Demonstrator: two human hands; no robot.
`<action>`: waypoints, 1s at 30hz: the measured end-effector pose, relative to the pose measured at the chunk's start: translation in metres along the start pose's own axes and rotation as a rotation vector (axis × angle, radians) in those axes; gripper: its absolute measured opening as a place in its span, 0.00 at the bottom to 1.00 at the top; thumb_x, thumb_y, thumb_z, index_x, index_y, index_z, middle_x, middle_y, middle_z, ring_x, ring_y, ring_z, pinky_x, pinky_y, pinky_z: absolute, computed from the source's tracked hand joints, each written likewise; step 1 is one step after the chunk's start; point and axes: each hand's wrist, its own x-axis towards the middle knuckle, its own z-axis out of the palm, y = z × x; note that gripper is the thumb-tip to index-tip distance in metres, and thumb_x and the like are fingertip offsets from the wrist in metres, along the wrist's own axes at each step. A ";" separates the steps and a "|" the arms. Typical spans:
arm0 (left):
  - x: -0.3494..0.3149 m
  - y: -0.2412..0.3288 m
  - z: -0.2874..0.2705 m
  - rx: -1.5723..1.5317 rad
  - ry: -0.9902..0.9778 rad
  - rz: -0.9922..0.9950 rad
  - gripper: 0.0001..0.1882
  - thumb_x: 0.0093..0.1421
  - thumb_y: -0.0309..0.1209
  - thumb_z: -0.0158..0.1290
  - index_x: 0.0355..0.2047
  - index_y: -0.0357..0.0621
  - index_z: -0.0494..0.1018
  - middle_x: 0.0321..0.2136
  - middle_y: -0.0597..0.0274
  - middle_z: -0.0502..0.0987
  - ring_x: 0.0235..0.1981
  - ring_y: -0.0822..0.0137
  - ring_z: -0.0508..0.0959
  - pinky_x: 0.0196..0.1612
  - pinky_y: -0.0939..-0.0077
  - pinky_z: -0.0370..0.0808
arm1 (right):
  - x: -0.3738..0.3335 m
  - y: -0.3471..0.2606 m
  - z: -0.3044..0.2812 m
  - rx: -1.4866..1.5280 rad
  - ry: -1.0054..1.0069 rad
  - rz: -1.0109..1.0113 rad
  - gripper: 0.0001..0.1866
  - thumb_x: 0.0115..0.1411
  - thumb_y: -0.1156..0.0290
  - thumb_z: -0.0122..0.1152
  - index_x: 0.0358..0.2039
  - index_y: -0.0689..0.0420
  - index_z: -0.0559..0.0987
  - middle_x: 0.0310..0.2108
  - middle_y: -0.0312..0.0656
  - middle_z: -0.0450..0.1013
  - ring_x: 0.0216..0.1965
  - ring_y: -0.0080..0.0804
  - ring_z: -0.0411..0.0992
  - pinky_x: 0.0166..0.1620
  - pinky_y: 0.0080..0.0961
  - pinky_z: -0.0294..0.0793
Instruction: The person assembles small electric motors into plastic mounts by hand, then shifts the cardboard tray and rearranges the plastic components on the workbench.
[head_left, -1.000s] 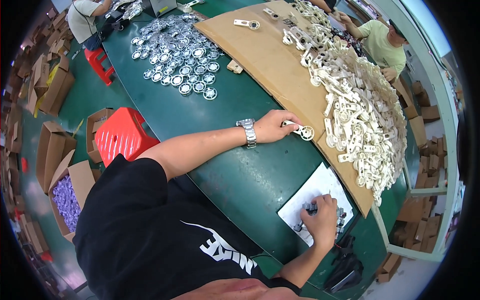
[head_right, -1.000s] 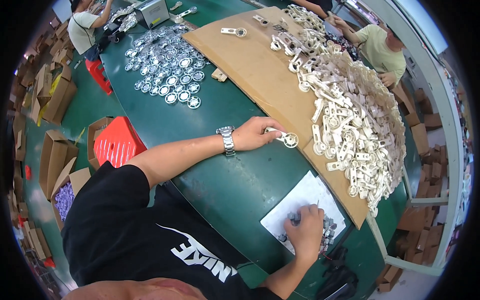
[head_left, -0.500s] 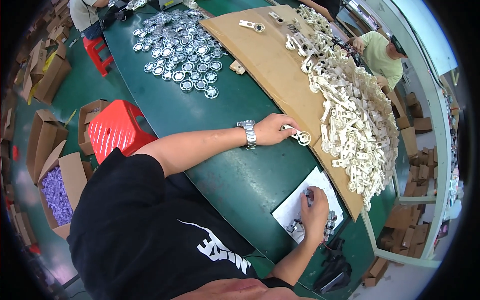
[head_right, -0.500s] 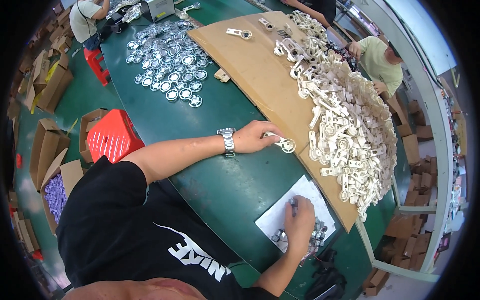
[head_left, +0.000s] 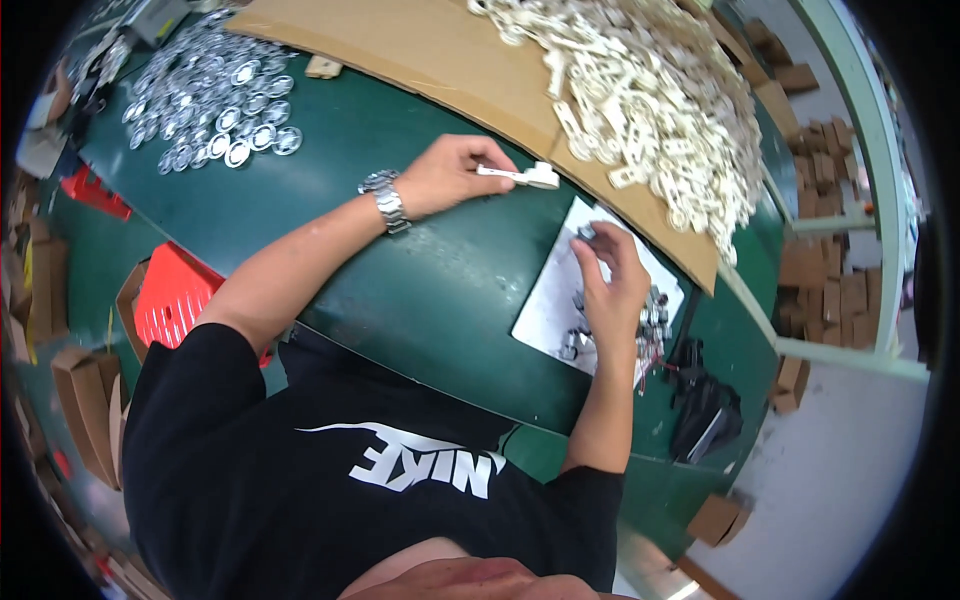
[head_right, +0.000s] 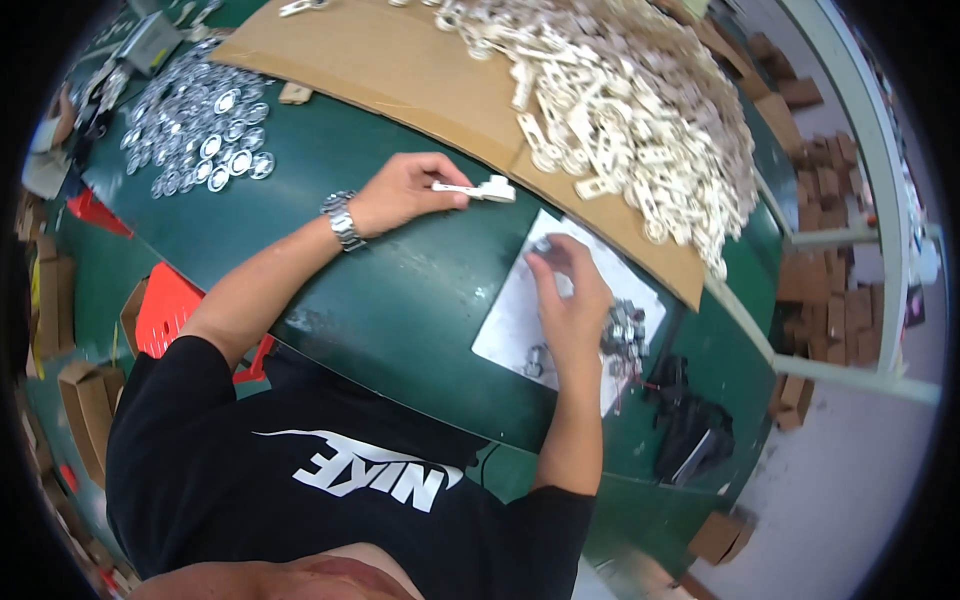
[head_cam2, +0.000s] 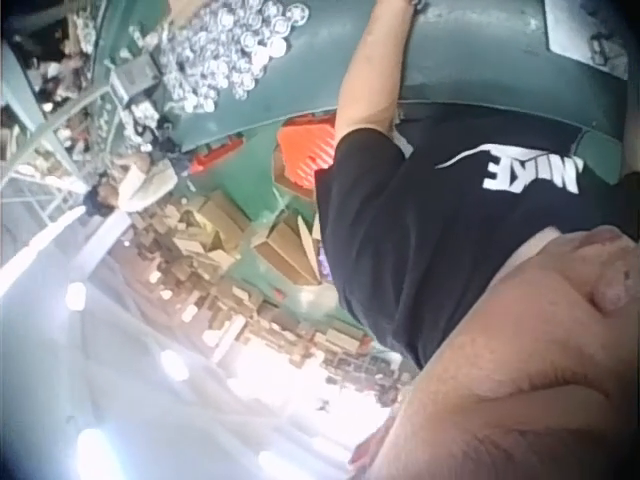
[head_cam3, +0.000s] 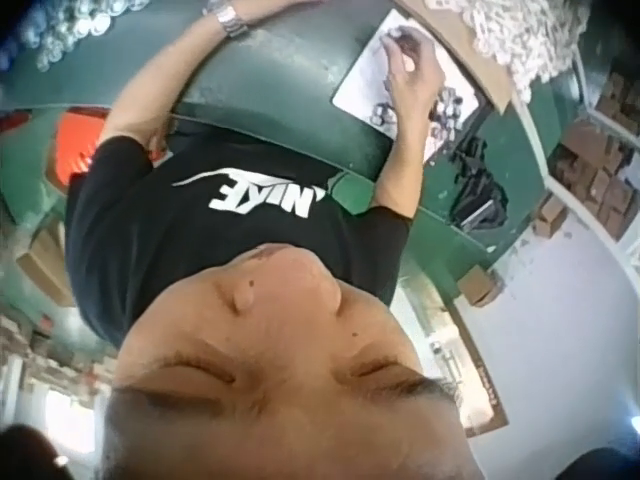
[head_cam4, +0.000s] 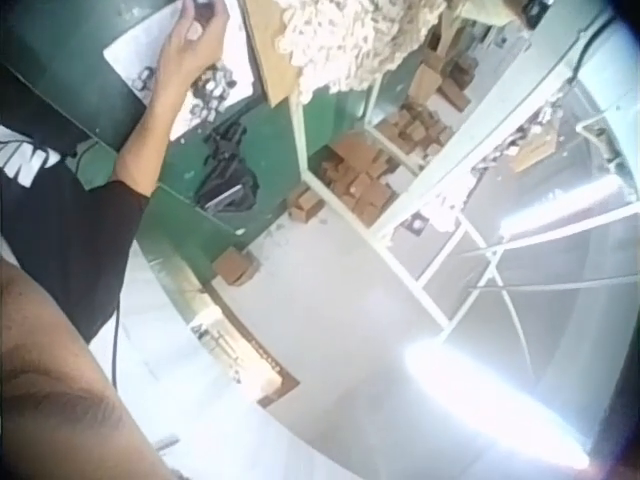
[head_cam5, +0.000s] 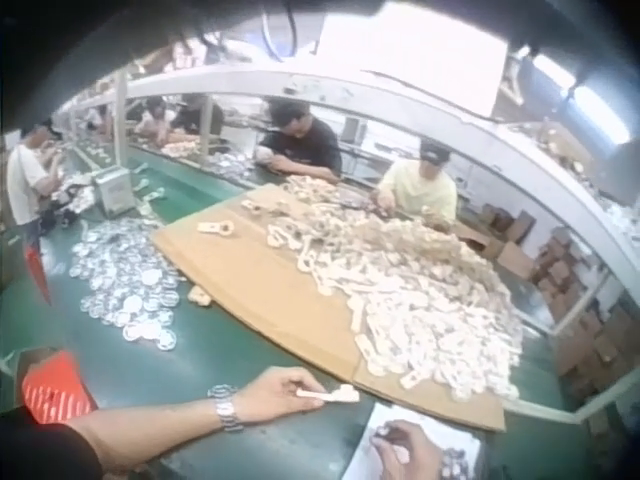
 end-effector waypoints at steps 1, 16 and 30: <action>0.000 -0.002 -0.001 -0.035 -0.013 -0.033 0.07 0.64 0.23 0.62 0.41 0.38 0.78 0.38 0.66 0.81 0.39 0.78 0.79 0.45 0.81 0.77 | 0.000 -0.001 0.002 0.017 -0.003 -0.003 0.15 0.59 0.77 0.72 0.46 0.61 0.80 0.34 0.45 0.82 0.36 0.31 0.82 0.42 0.26 0.79; -0.009 -0.008 0.018 0.418 0.068 0.396 0.06 0.60 0.24 0.65 0.33 0.41 0.76 0.35 0.64 0.80 0.32 0.72 0.79 0.35 0.76 0.75 | -0.005 -0.008 -0.009 0.421 0.014 0.062 0.18 0.60 0.80 0.71 0.49 0.65 0.76 0.42 0.40 0.75 0.40 0.21 0.74 0.44 0.20 0.76; -0.010 0.004 0.021 -0.310 0.098 -0.111 0.20 0.68 0.48 0.59 0.29 0.45 0.71 0.15 0.70 0.72 0.14 0.79 0.69 0.18 0.83 0.64 | -0.008 -0.006 0.003 0.356 0.039 0.042 0.12 0.60 0.78 0.72 0.43 0.64 0.79 0.32 0.38 0.80 0.33 0.20 0.77 0.40 0.19 0.77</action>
